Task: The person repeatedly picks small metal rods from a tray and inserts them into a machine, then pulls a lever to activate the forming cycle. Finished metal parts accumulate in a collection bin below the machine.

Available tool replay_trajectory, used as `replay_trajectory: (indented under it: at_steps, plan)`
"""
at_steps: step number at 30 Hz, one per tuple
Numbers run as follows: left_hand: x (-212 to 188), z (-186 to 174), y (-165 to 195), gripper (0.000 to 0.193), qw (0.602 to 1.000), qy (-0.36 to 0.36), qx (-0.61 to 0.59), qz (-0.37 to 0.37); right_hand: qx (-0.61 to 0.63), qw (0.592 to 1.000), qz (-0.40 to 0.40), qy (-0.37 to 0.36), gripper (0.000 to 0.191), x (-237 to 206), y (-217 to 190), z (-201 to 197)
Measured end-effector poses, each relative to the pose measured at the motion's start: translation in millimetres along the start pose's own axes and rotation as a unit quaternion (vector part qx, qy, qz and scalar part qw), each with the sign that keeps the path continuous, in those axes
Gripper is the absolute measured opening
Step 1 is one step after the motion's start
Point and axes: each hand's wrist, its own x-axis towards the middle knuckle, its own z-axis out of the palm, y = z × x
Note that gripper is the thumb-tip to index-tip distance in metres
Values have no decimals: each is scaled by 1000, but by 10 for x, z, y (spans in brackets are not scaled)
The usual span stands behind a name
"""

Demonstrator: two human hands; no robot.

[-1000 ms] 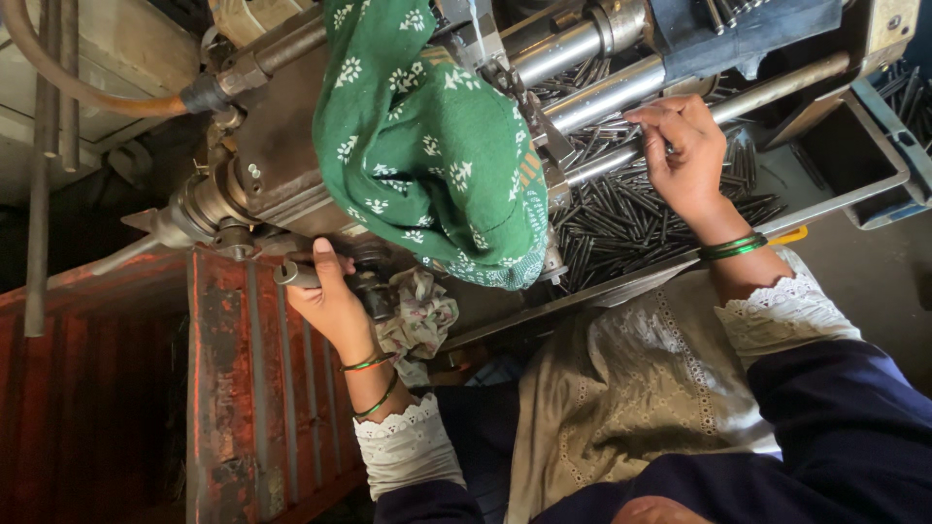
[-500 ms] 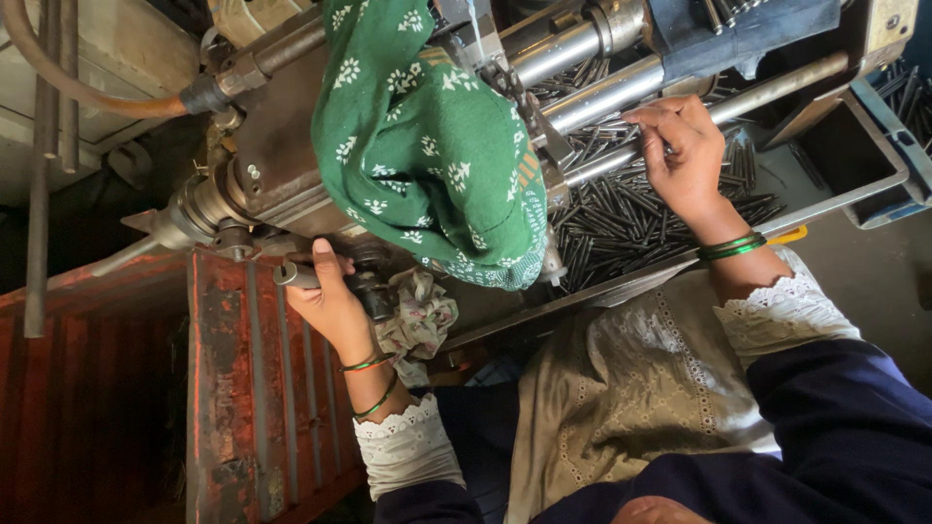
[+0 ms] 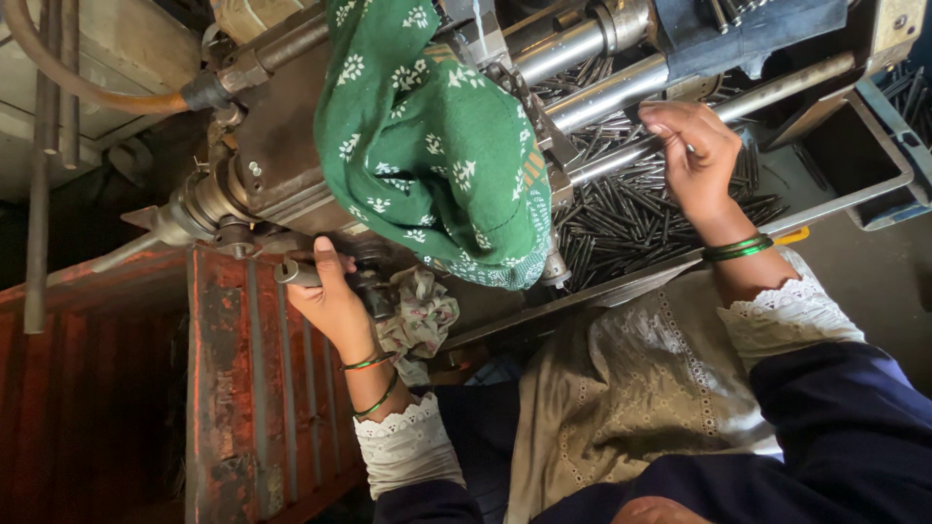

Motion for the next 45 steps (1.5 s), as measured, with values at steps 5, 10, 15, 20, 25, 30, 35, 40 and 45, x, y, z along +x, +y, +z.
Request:
replay_trajectory:
  at_steps: [5, 10, 15, 20, 25, 30, 35, 40, 45]
  plan:
    - [10, 7, 6, 24, 1000, 2, -6, -2, 49, 991, 122, 32, 17, -9, -16, 17]
    - [8, -5, 0, 27, 1000, -2, -3, 0, -75, 996, 42, 18, 16, -2, -37, -8]
    - [19, -3, -22, 28, 1000, 0, 4, 5, -42, 999, 25, -2, 16, 203, -166, 62]
    - [13, -29, -63, 28, 1000, 2, 18, 6, 9, 998, -13, -56, 16, 640, -267, 324]
    - [31, -52, -97, 27, 999, 14, 30, -3, 2, 990, 23, -141, 24, 1077, -233, 739]
    - [19, -30, -99, 27, 1000, 17, 21, 2, 77, 978, 75, -177, 37, 1254, -178, 1016]
    - [-6, -19, -66, 26, 1000, 16, 19, 2, 64, 977, 75, -189, 40, 1281, -142, 1103]
    - [-14, 7, -38, 25, 1000, 16, 3, 3, 54, 977, 74, -193, 42, 1263, -131, 1128]
    - [-8, 0, -34, 27, 1000, 7, -7, 12, 87, 976, 84, -179, 39, 1237, -121, 1166]
